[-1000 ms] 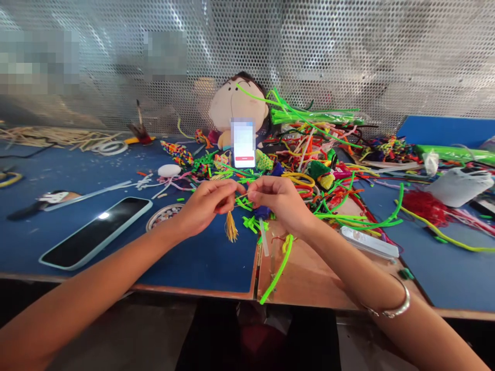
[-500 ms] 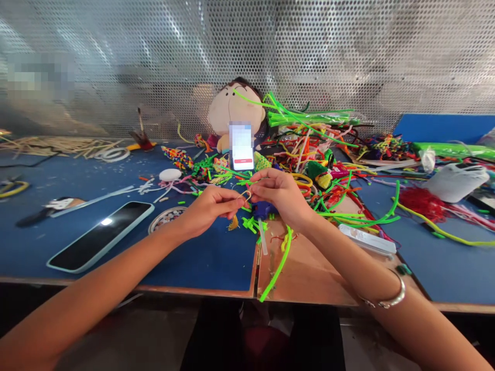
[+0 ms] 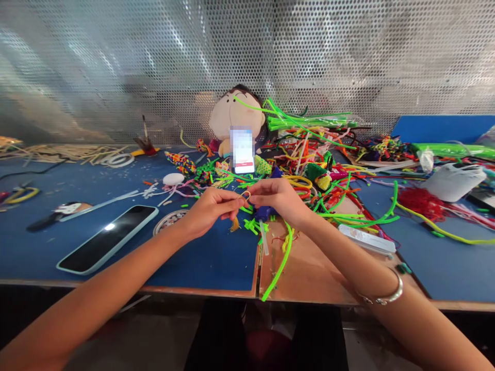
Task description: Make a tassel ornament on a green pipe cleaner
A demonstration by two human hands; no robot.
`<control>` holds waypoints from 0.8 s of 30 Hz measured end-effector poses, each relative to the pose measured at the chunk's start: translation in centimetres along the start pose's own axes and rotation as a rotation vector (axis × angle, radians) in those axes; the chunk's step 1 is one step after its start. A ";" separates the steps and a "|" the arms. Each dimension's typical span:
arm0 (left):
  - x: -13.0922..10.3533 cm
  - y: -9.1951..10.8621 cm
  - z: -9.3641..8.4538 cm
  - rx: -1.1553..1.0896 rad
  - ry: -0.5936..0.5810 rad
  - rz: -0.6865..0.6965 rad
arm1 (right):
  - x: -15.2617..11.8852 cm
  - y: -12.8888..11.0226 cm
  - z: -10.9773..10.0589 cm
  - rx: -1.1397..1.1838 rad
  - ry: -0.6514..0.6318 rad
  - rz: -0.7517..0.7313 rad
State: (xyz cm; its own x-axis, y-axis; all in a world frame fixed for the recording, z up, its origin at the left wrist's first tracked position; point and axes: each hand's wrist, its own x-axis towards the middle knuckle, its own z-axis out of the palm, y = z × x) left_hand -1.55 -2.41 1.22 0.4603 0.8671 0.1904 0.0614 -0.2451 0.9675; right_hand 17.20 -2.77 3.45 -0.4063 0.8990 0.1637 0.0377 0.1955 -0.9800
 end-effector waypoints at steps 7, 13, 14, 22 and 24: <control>-0.2 0.1 0.0 0.055 0.008 0.014 | -0.2 -0.4 0.3 -0.143 0.023 -0.070; -0.2 0.3 -0.1 0.131 0.008 0.052 | -0.2 -0.4 0.2 -0.184 0.030 -0.095; -0.2 0.3 0.0 0.136 0.001 0.057 | -0.2 -0.3 0.2 -0.192 0.031 -0.101; -0.2 0.5 0.2 0.203 0.007 0.109 | -0.4 -0.1 0.5 -0.590 0.067 -0.325; -0.1 0.4 0.2 0.197 0.004 0.092 | -0.5 -0.2 0.6 -0.692 0.088 -0.399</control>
State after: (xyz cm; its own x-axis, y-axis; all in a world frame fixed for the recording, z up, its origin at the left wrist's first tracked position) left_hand -1.37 -2.66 1.59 0.4689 0.8385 0.2777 0.1916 -0.4035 0.8947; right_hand 16.85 -3.52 3.47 -0.4363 0.7321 0.5232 0.4738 0.6812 -0.5582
